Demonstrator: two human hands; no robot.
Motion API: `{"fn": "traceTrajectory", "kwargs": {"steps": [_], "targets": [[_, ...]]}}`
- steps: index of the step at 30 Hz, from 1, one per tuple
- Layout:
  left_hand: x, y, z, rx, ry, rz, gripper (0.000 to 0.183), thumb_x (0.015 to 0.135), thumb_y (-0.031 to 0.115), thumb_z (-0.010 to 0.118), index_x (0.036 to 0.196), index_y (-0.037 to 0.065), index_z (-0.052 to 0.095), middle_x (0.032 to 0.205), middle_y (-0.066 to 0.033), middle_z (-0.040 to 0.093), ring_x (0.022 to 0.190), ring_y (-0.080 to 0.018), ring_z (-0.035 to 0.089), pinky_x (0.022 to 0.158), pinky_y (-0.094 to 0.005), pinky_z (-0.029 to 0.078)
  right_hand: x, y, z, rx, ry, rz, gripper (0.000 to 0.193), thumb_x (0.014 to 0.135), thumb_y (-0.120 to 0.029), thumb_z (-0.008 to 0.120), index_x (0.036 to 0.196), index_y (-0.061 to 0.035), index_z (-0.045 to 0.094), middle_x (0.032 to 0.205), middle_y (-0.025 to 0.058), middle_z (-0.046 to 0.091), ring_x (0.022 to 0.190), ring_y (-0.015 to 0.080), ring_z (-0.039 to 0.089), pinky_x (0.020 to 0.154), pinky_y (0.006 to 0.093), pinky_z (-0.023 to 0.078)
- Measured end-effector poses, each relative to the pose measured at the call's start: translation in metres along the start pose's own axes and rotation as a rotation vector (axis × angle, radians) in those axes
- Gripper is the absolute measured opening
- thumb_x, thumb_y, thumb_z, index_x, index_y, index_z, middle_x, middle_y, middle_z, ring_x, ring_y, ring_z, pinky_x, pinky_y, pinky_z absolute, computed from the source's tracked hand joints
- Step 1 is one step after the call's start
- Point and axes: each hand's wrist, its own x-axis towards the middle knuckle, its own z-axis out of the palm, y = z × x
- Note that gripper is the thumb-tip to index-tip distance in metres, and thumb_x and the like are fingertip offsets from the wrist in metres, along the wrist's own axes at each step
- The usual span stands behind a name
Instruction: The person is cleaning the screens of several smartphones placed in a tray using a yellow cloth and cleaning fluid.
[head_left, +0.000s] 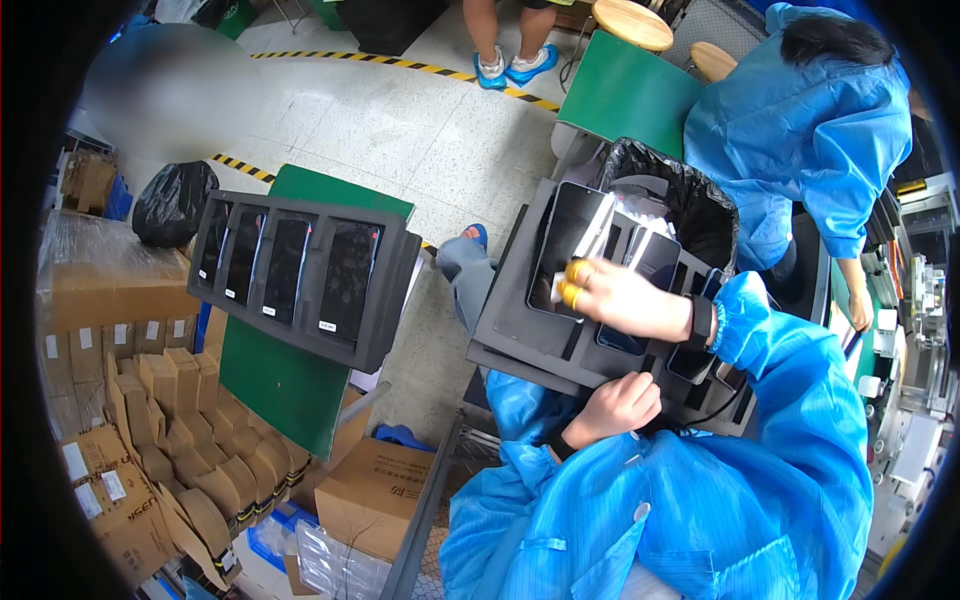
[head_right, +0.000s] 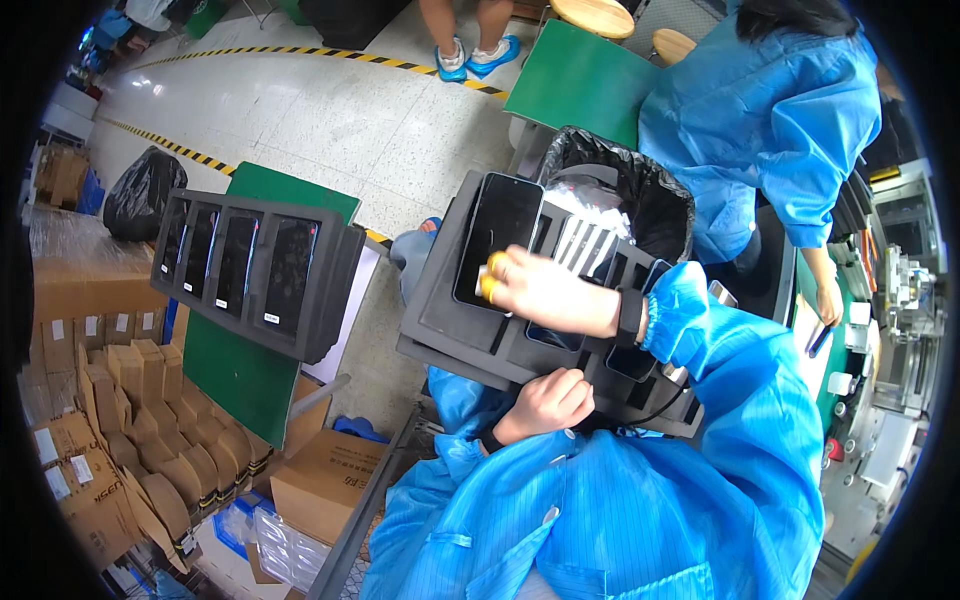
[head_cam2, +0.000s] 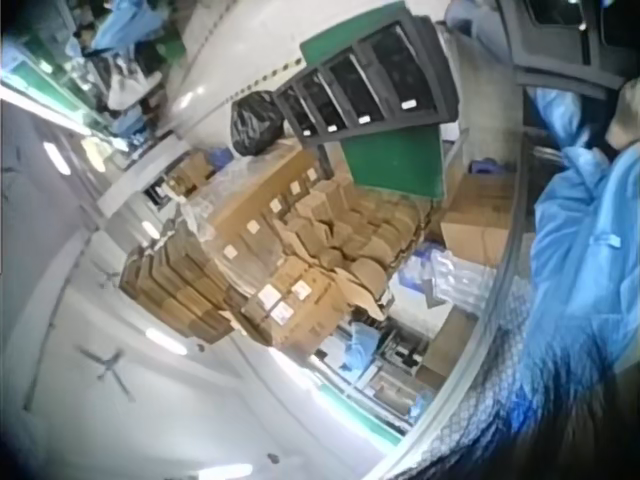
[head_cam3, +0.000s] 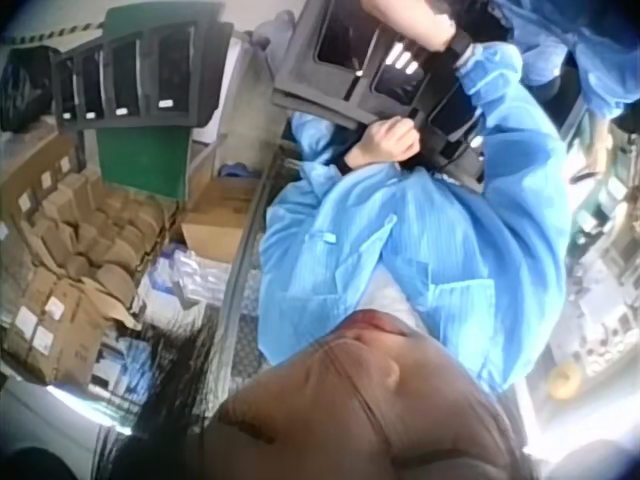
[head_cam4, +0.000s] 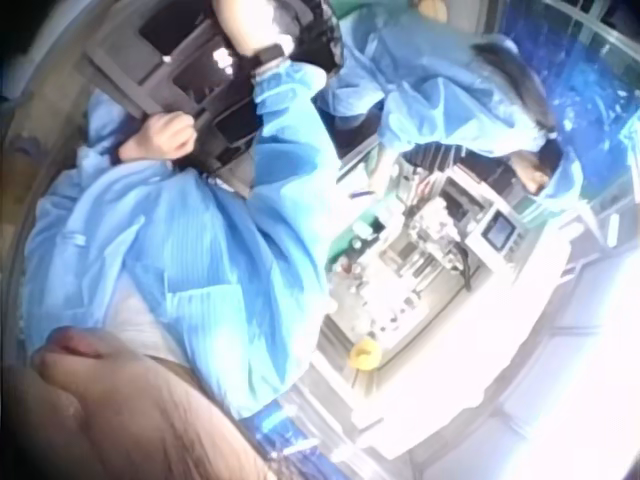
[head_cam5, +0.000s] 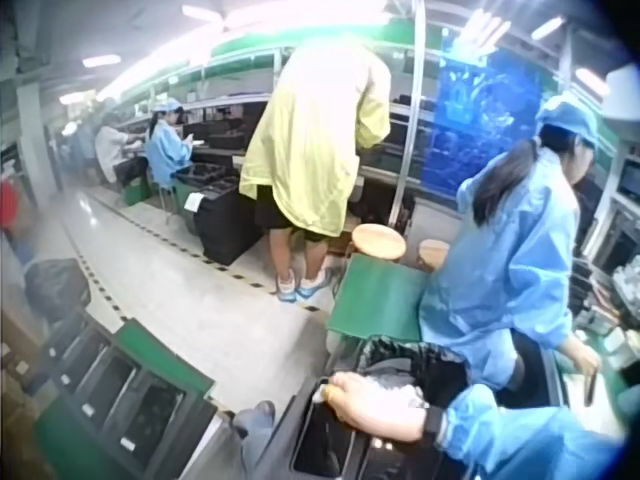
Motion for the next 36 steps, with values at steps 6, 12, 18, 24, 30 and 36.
{"fn": "traceTrajectory", "kwargs": {"steps": [6, 12, 18, 24, 30, 36], "targets": [[0.006, 0.002, 0.000, -0.022, 0.078, -0.045, 0.012, 0.075, 0.012, 0.066, 0.077, 0.007, 0.055, 0.081, -0.0064, 0.051, 0.066, -0.0182, 0.055, 0.057, -0.0272, 0.050, 0.034, 0.059, -0.015, 0.064, 0.079, 0.216, 0.018, 0.079, -0.007, 0.055, 0.095, 0.0012, 0.058, 0.091, 0.0144, 0.053, 0.082, 0.0300, 0.056, 0.070, 0.0383, 0.051], [-0.003, 0.001, 0.004, 0.005, 0.055, -0.053, 0.013, 0.074, 0.011, 0.067, 0.076, 0.008, 0.055, 0.082, -0.0059, 0.053, 0.069, -0.0180, 0.057, 0.058, -0.0272, 0.051, 0.028, 0.009, 0.004, 0.120, -0.109, -0.034, 0.020, 0.078, -0.010, 0.059, 0.094, 0.0017, 0.060, 0.092, 0.0153, 0.055, 0.087, 0.0316, 0.057, 0.075, 0.0385, 0.050], [0.007, 0.003, 0.002, -0.015, 0.086, -0.027, 0.012, 0.071, 0.007, 0.069, 0.074, 0.007, 0.058, 0.081, -0.0054, 0.057, 0.060, -0.0167, 0.057, 0.052, -0.0269, 0.050, 0.038, 0.050, -0.002, 0.090, 0.152, 0.083, 0.014, 0.080, -0.008, 0.053, 0.090, 0.0006, 0.059, 0.083, 0.0155, 0.055, 0.081, 0.0336, 0.056, 0.072, 0.0407, 0.048], [0.002, 0.002, 0.002, 0.016, 0.074, -0.034, 0.013, 0.070, 0.010, 0.069, 0.075, 0.008, 0.057, 0.081, -0.0055, 0.055, 0.063, -0.0175, 0.056, 0.054, -0.0265, 0.049, 0.049, 0.025, -0.004, 0.096, 0.062, -0.021, 0.012, 0.077, -0.009, 0.058, 0.077, 0.0028, 0.058, 0.081, 0.0183, 0.056, 0.074, 0.0357, 0.057, 0.067, 0.0410, 0.050], [0.008, 0.004, 0.003, 0.000, 0.088, -0.037, 0.013, 0.069, 0.006, 0.069, 0.072, 0.007, 0.057, 0.079, -0.0062, 0.057, 0.057, -0.0180, 0.056, 0.050, -0.0280, 0.049, 0.041, 0.035, 0.007, -0.008, 0.091, 0.008, 0.020, 0.074, -0.010, 0.060, 0.091, 0.0016, 0.062, 0.086, 0.0166, 0.058, 0.084, 0.0321, 0.060, 0.072, 0.0384, 0.051], [0.009, 0.005, 0.000, 0.015, 0.101, -0.055, 0.012, 0.070, 0.007, 0.069, 0.071, 0.007, 0.057, 0.078, -0.0059, 0.057, 0.058, -0.0180, 0.057, 0.050, -0.0277, 0.049, 0.036, 0.069, -0.014, 0.067, 0.175, 0.076, 0.017, 0.075, -0.009, 0.060, 0.088, 0.0012, 0.058, 0.086, 0.0167, 0.055, 0.080, 0.0349, 0.056, 0.073, 0.0422, 0.050]]}}
